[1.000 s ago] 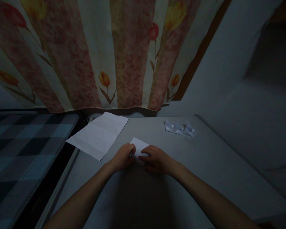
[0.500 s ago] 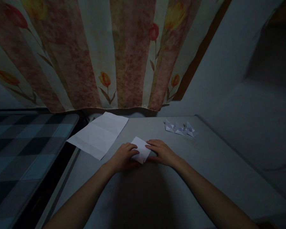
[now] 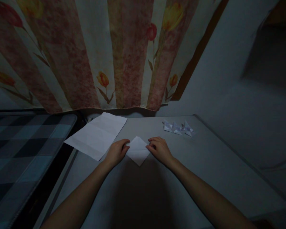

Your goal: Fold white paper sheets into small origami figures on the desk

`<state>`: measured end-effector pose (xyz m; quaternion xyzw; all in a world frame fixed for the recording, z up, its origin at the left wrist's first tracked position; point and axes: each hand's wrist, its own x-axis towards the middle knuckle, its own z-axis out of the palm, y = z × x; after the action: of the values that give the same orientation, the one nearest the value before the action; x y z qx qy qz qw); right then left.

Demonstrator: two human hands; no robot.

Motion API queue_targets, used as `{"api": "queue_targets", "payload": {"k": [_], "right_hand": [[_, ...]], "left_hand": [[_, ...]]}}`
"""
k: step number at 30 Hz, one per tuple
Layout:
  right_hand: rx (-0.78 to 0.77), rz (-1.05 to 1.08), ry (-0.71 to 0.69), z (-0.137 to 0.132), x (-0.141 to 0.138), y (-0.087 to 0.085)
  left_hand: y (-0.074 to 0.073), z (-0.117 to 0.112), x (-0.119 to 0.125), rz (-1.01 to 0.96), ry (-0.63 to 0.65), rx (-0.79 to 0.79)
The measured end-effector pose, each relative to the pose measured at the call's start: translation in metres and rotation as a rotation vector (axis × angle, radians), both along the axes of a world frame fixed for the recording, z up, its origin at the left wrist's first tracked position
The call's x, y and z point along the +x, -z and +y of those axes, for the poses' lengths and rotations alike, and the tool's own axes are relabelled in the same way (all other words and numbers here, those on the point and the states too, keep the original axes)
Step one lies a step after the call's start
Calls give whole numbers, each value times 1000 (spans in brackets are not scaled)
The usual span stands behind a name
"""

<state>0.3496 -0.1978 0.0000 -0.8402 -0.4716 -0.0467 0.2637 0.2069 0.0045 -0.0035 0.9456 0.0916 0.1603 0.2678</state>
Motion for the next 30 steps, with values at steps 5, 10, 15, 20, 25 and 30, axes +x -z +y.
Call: {"api": "queue_targets", "payload": {"k": [5,10,15,20,25,30], "right_hand": [[-103,-14,102,12,-6,-3],[-218,40,37,20,-7,-2],[-237,159,23,24,-3,-5],[-246,316,71,26,1,-8],[-76,493,76,27,-1,-4],[296,403,-113,25,-7,-17]], "left_hand": [[6,-4,4,-9,12,184],[6,-8,3,-29,43,269],[7,-4,3,-16,39,217],[9,-2,4,-2,12,221],[8,-2,4,-27,-5,223],[0,-3,-2,-328,-50,279]]}}
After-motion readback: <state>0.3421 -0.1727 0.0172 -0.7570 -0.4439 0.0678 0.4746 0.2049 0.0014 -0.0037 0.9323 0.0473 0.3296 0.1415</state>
